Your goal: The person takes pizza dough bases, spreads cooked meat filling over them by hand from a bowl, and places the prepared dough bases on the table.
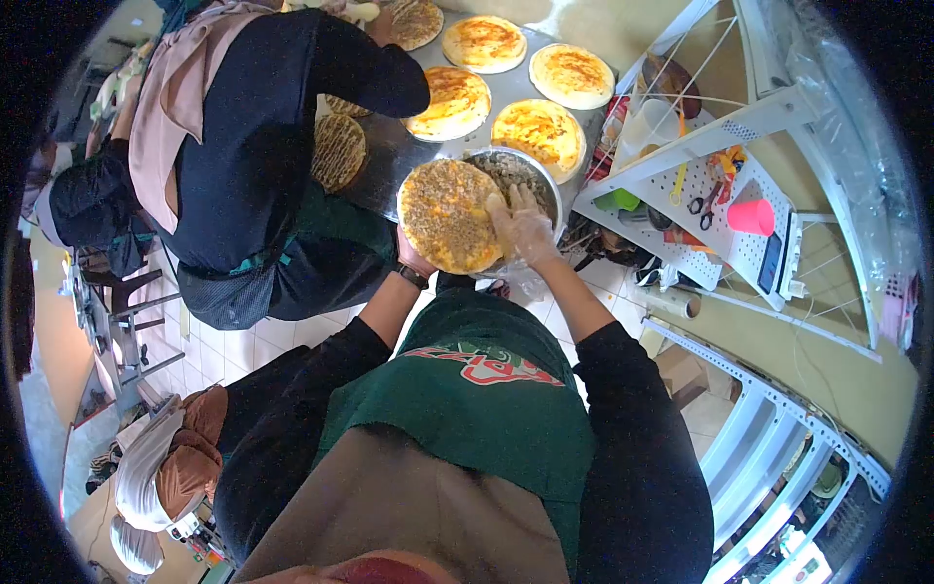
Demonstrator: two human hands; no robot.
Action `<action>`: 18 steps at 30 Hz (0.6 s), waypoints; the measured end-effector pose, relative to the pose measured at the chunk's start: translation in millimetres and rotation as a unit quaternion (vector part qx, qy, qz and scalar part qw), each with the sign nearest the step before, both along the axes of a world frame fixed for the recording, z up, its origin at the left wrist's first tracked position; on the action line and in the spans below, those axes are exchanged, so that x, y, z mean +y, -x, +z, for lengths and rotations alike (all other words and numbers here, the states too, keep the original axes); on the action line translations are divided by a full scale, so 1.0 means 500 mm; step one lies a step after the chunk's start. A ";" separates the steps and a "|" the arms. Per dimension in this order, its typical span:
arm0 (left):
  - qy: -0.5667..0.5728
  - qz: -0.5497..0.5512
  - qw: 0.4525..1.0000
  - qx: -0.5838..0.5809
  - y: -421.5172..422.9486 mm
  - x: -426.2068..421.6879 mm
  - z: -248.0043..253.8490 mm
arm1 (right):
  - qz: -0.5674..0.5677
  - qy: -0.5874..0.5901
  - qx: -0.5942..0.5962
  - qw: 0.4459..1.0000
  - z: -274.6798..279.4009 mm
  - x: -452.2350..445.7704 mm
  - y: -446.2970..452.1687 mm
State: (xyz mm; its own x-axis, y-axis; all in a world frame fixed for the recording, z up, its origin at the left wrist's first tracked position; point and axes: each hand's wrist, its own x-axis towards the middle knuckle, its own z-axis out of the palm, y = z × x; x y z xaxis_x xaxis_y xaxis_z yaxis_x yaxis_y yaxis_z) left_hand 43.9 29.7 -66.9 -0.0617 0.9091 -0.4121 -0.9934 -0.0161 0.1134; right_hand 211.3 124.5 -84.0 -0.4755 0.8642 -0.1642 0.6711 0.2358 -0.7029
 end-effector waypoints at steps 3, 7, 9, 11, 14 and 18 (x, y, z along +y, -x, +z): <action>-0.096 -0.009 0.992 -0.075 0.000 0.003 -0.018 | 0.180 -0.110 0.040 0.977 0.134 -0.013 0.021; -0.075 -0.016 0.994 -0.081 -0.005 0.014 -0.020 | 0.221 -0.197 0.036 0.954 0.095 0.006 0.049; -0.081 -0.027 0.993 -0.076 -0.006 0.012 -0.025 | 0.130 -0.023 -0.026 0.991 0.112 0.039 0.048; -0.074 -0.028 0.995 -0.069 -0.006 0.008 -0.014 | 0.041 0.033 -0.068 0.996 0.028 0.065 0.035; -0.047 -0.022 0.997 -0.051 -0.009 0.005 -0.019 | 0.136 -0.087 0.024 0.987 0.071 0.038 0.033; -0.036 0.009 0.997 -0.066 -0.009 0.001 -0.036 | 0.077 -0.054 0.005 0.996 0.013 0.017 0.022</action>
State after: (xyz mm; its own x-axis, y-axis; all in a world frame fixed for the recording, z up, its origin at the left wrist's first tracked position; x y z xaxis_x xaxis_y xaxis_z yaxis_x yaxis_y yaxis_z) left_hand 48.2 30.3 -85.0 -0.0280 0.9355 -0.3521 -0.9991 -0.0375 -0.0202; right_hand 200.4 132.8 -77.4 -0.6047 0.7935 -0.0688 0.6149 0.4102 -0.6735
